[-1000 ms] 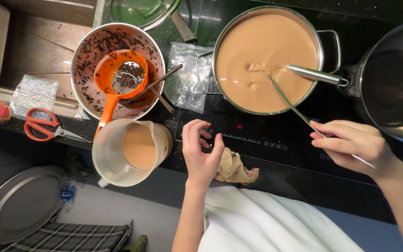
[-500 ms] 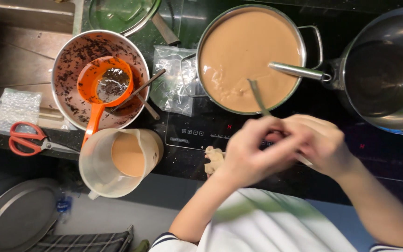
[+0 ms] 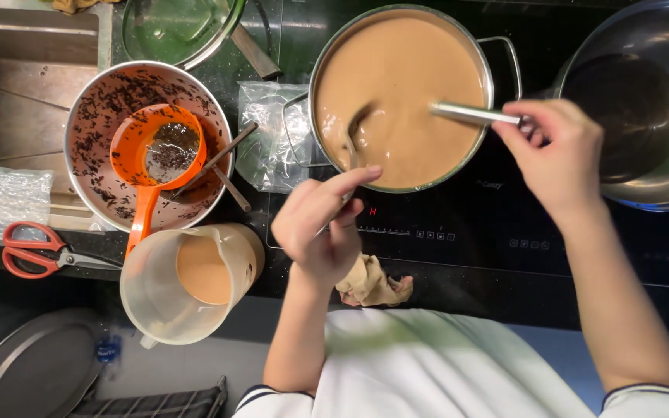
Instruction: The person holds a can of condensed milk over a pot on the induction cooktop and scrapes the remaining milk out with a can spoon, then stirs the pot's liquid. They open a second can, scrape it into the pot as well, stir with a whisk and ladle, and set the empty cans by the sink.
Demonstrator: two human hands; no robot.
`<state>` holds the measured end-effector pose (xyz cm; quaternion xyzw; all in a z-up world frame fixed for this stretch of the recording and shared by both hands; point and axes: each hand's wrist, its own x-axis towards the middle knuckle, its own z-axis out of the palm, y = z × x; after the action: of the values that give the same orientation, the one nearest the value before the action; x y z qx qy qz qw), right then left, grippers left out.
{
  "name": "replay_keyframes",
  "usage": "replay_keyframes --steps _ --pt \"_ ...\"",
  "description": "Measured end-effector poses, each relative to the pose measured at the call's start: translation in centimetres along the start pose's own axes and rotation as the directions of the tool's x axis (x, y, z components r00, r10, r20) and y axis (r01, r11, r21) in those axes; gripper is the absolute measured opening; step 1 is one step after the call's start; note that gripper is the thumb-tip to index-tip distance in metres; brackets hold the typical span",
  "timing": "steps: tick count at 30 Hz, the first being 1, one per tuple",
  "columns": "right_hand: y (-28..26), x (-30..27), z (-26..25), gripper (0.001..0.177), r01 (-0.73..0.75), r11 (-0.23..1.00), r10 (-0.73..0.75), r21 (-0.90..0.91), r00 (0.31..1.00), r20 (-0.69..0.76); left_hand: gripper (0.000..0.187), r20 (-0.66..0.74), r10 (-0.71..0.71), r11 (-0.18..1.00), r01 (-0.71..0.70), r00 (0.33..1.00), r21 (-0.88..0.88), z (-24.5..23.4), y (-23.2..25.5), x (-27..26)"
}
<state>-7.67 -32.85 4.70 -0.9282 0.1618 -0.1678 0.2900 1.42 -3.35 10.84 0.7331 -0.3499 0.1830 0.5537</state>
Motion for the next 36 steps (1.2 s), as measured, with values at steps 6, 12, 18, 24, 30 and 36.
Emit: replay_keyframes --steps 6,12,18,24,30,36 --pt "1.4 2.2 3.5 0.021 -0.118 0.744 0.089 0.658 0.993 0.077 0.031 0.033 0.104 0.994 -0.104 0.994 0.012 -0.7 -0.5 1.2" --pt "0.8 0.4 4.4 0.018 -0.023 0.812 0.007 0.583 1.0 0.029 0.028 0.023 0.17 0.985 -0.171 0.985 0.035 -0.7 -0.7 2.5" --pt "2.9 -2.2 -0.6 0.025 -0.055 0.896 0.027 0.44 0.997 0.071 0.033 0.001 0.233 0.972 -0.232 0.973 -0.02 0.3 -1.4 2.6" --pt "1.8 -0.8 -2.7 0.026 0.092 0.992 -0.08 0.09 0.989 -0.125 0.03 0.096 0.246 0.969 -0.246 0.965 -0.007 0.2 -0.7 2.7" --pt "2.4 0.4 1.9 0.024 0.18 0.97 -0.169 0.161 0.982 -0.081 0.03 0.148 0.304 0.95 -0.311 0.941 0.023 -0.1 -0.3 3.4" --pt "-0.3 -0.5 1.8 0.021 0.195 0.943 -0.222 0.269 0.972 0.075 0.031 0.131 0.325 0.945 -0.328 0.937 0.0 0.3 -0.4 3.3"
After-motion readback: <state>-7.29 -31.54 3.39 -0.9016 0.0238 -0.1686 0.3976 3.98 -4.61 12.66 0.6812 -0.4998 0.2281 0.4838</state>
